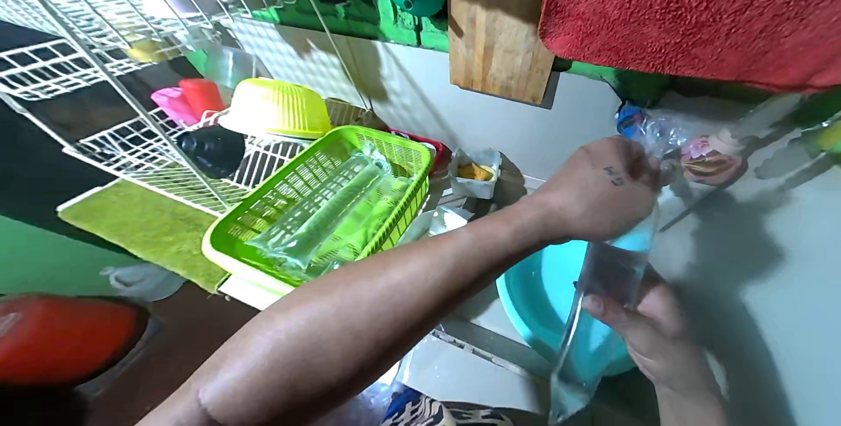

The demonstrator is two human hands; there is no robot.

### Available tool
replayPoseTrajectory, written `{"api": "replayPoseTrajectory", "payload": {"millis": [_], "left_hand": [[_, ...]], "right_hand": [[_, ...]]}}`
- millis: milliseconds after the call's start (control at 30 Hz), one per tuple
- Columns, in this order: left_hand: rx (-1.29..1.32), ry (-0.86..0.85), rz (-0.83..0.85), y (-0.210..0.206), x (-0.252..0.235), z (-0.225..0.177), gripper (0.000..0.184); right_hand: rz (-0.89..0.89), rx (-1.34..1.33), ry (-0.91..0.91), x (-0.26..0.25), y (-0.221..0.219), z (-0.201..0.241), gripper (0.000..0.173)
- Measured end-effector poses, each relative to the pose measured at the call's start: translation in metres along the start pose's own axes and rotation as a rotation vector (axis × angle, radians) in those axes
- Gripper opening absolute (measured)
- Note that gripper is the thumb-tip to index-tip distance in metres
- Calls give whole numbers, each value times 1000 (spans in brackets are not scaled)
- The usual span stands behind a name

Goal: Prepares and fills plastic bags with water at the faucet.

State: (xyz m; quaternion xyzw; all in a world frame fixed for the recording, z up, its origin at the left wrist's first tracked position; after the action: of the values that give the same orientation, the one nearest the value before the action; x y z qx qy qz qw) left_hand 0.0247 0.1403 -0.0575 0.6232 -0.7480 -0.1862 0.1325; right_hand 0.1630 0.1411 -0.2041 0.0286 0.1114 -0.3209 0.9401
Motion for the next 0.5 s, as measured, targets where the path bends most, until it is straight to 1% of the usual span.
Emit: {"api": "replayPoseTrajectory", "payload": {"millis": [33, 67, 133, 167, 233, 267, 300, 367, 400, 500], "left_hand": [[3, -9, 0, -1, 2, -2, 28], [18, -18, -4, -2, 4, -3, 29], [36, -33, 7, -6, 8, -6, 28], [22, -43, 16, -7, 9, -7, 28], [-11, -56, 28, -7, 14, -7, 29], [-1, -57, 22, -5, 17, -6, 29], [19, -64, 16, -2, 20, -5, 30], [66, -96, 23, 3, 25, -6, 31], [80, -101, 30, 4, 28, -6, 31], [78, -77, 62, 6, 36, -6, 31]], "right_hand": [[-43, 4, -39, 4, -4, -4, 78], [0, -27, -55, 9, -7, -10, 76], [200, -131, -44, 17, -13, -19, 73], [204, -138, -42, 20, -16, -19, 73], [29, -19, -71, 25, -24, -16, 78], [-19, 0, -80, 29, -29, -16, 77], [21, -51, -74, 34, -34, -20, 75], [228, -224, -59, 43, -43, -24, 75], [242, -255, -57, 46, -47, -26, 75], [10, -158, -54, 52, -61, -28, 63]]}}
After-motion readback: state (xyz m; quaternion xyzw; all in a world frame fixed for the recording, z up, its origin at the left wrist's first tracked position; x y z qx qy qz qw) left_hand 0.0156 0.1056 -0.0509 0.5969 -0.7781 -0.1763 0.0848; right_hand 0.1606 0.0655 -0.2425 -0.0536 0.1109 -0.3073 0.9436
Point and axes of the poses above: each hand's wrist, its own x-axis away from the middle knuckle, its own y-axis out of the back of the hand, z = x × y, the point moved 7 cm from there along -x, towards the middle knuckle, and after that the axes turned 12 degrees about z, right-handed, at the moved point
